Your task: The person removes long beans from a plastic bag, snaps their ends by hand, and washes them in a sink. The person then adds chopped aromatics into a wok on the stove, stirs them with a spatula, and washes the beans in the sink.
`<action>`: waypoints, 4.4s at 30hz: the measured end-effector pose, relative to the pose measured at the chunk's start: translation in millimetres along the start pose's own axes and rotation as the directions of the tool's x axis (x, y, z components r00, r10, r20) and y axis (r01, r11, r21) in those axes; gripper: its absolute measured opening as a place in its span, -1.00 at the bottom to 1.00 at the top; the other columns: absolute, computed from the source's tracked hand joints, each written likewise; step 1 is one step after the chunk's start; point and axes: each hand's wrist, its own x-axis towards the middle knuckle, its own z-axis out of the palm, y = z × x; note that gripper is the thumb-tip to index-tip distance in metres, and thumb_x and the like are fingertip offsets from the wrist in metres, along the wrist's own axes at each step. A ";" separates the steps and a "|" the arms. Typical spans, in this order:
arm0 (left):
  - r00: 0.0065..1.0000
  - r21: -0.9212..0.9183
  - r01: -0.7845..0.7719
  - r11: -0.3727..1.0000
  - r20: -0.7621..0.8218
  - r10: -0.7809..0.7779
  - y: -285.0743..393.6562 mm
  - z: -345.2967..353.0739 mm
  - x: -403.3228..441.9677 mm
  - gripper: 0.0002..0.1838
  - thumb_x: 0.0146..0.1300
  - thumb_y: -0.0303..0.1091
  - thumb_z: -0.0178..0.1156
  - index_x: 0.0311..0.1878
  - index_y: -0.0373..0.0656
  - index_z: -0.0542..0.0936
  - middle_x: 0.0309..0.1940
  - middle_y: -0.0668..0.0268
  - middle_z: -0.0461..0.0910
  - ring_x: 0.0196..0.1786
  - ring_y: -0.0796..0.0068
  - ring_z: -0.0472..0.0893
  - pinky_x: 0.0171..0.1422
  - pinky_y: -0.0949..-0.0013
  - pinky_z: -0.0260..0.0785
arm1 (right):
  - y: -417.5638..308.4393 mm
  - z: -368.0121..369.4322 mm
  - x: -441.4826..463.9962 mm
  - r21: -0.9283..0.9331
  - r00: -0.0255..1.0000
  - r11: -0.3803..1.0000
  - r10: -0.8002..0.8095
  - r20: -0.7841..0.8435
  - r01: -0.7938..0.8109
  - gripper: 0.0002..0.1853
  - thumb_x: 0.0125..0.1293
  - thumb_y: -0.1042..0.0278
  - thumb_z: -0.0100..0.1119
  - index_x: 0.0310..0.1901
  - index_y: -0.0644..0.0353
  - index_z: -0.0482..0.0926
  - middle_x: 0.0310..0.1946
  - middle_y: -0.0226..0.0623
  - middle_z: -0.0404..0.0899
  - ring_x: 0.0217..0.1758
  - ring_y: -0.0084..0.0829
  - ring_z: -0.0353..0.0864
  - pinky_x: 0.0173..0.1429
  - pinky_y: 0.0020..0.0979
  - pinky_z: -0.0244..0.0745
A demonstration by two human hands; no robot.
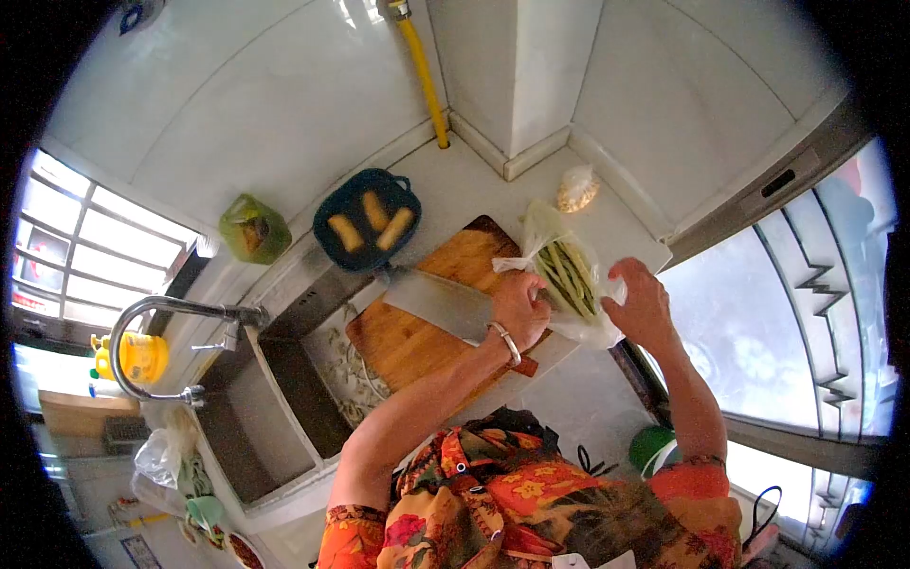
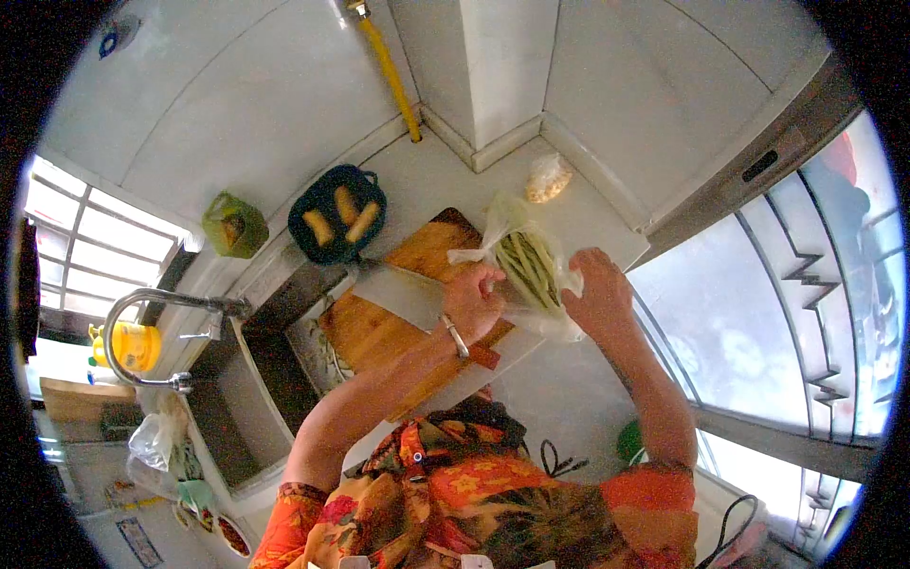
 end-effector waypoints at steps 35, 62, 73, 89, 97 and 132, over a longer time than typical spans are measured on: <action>0.895 -0.591 -0.094 0.801 -0.403 -0.192 4.1 -253.6 -243.1 -0.35 -0.11 -0.72 -0.05 0.16 -0.18 0.18 -0.22 0.37 0.35 -0.17 0.58 0.43 0.02 0.46 0.31 | -324.3 -12.8 -24.0 0.983 0.948 0.137 -0.276 0.156 -0.122 -0.92 0.33 0.35 -0.08 -0.27 0.14 0.34 -0.70 -0.55 0.18 -0.68 -0.74 0.10 -0.64 -0.66 0.03; 0.938 -0.893 -0.346 -0.287 -0.332 -0.098 -229.9 -404.7 -539.5 -0.31 -0.10 -0.55 0.05 0.23 -0.29 0.20 0.08 0.10 0.39 0.11 0.26 0.44 0.21 0.24 0.26 | -708.8 153.5 -177.2 0.802 0.531 0.199 -0.657 0.535 -0.563 -0.89 0.32 0.34 -0.12 -0.30 0.18 0.28 -0.72 -0.49 0.15 -0.78 -0.68 0.10 -0.70 -0.64 0.08; 0.934 -0.857 -0.353 -0.375 -0.343 -0.097 -231.3 -427.5 -532.2 -0.34 -0.10 -0.46 0.16 0.18 -0.26 0.27 0.04 0.08 0.42 0.10 0.13 0.43 0.22 0.04 0.23 | -693.0 164.3 -125.6 0.812 0.610 0.581 -0.627 0.484 -0.047 -0.54 0.05 0.46 0.15 0.04 0.23 0.30 -0.23 -0.32 0.46 -0.24 -0.63 0.44 -0.16 -0.57 0.39; 0.946 -0.961 -0.273 0.044 -0.276 -0.171 -221.1 -461.4 -507.7 -0.37 -0.03 -0.50 0.18 0.19 -0.29 0.26 0.07 0.17 0.41 0.12 0.30 0.42 0.22 0.23 0.24 | -726.9 157.1 -136.0 0.118 0.125 0.363 -0.580 0.805 0.924 -0.63 -0.01 0.51 0.03 -0.09 0.34 0.35 -0.56 -0.10 0.49 -0.50 -0.16 0.56 -0.41 -0.19 0.45; 0.964 -0.973 -0.218 -0.077 -0.203 -0.170 -224.1 -451.8 -509.9 -0.35 -0.05 -0.46 0.16 0.19 -0.30 0.26 0.07 0.14 0.41 0.12 0.29 0.42 0.21 0.25 0.26 | -743.2 166.1 -129.1 0.551 0.298 0.443 -0.893 0.336 0.707 -0.71 0.07 0.53 0.04 -0.12 0.32 0.38 -0.42 0.01 0.47 -0.31 -0.03 0.51 -0.22 -0.17 0.41; 0.986 -0.982 -0.122 0.145 -0.136 -0.096 -177.1 -487.8 -512.7 -0.10 -0.14 -0.54 0.00 0.35 -0.22 -0.14 0.29 0.26 0.05 0.36 0.43 0.03 0.41 0.29 -0.15 | -705.9 221.1 -139.0 0.603 0.021 0.797 -0.603 0.798 -0.047 -0.24 -0.26 0.18 0.51 0.03 0.28 0.38 -0.13 -0.23 0.51 -0.06 -0.43 0.45 0.06 -0.37 0.34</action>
